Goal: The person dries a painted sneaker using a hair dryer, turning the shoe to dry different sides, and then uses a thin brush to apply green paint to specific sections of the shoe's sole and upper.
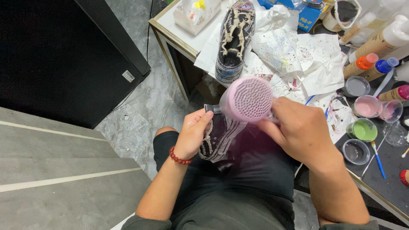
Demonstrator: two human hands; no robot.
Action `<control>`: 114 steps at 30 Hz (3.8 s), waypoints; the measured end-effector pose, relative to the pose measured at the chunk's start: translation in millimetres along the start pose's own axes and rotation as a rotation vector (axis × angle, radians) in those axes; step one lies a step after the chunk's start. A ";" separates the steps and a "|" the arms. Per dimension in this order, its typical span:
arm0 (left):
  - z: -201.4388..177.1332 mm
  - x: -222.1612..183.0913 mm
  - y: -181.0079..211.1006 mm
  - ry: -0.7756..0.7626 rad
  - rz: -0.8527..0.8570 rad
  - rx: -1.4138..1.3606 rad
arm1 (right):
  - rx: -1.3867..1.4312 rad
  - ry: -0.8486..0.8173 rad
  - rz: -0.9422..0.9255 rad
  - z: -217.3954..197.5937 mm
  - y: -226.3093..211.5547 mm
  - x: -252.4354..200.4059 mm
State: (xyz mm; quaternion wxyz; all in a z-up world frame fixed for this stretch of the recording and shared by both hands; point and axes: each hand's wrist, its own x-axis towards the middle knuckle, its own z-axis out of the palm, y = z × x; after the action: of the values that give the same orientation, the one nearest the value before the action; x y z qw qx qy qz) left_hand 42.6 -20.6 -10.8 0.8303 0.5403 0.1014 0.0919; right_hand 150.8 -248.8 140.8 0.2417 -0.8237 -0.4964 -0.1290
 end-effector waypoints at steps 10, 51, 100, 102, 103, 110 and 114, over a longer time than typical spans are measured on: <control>-0.1 1.2 -3.9 0.002 0.016 -0.028 | -0.001 0.053 -0.015 12.5 -10.0 1.5; 0.3 -22.1 -1.0 -0.043 0.118 -0.012 | 0.312 0.346 0.390 67.4 16.9 -115.2; -59.5 -18.9 21.2 -0.528 0.119 0.225 | 0.706 0.220 -0.119 86.3 -2.7 -159.3; -57.8 -17.0 26.9 -0.571 0.164 0.206 | 0.691 0.227 -0.080 88.5 -2.8 -159.4; -57.3 -15.8 30.1 -0.590 0.185 0.188 | 0.684 0.231 -0.061 89.9 -2.3 -159.5; -55.7 -16.5 39.4 -0.597 0.283 0.072 | 0.709 0.261 -0.032 101.1 5.2 -161.9; -55.5 -18.8 40.5 -0.577 0.324 0.015 | 0.702 0.269 -0.016 103.4 8.4 -163.5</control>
State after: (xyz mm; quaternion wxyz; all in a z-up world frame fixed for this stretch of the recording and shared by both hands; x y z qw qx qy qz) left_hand 7.9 39.4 5.7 0.7955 0.5591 -0.2243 0.0652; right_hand 77.8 -321.2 -23.3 0.5712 -0.6625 -0.4808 -0.0598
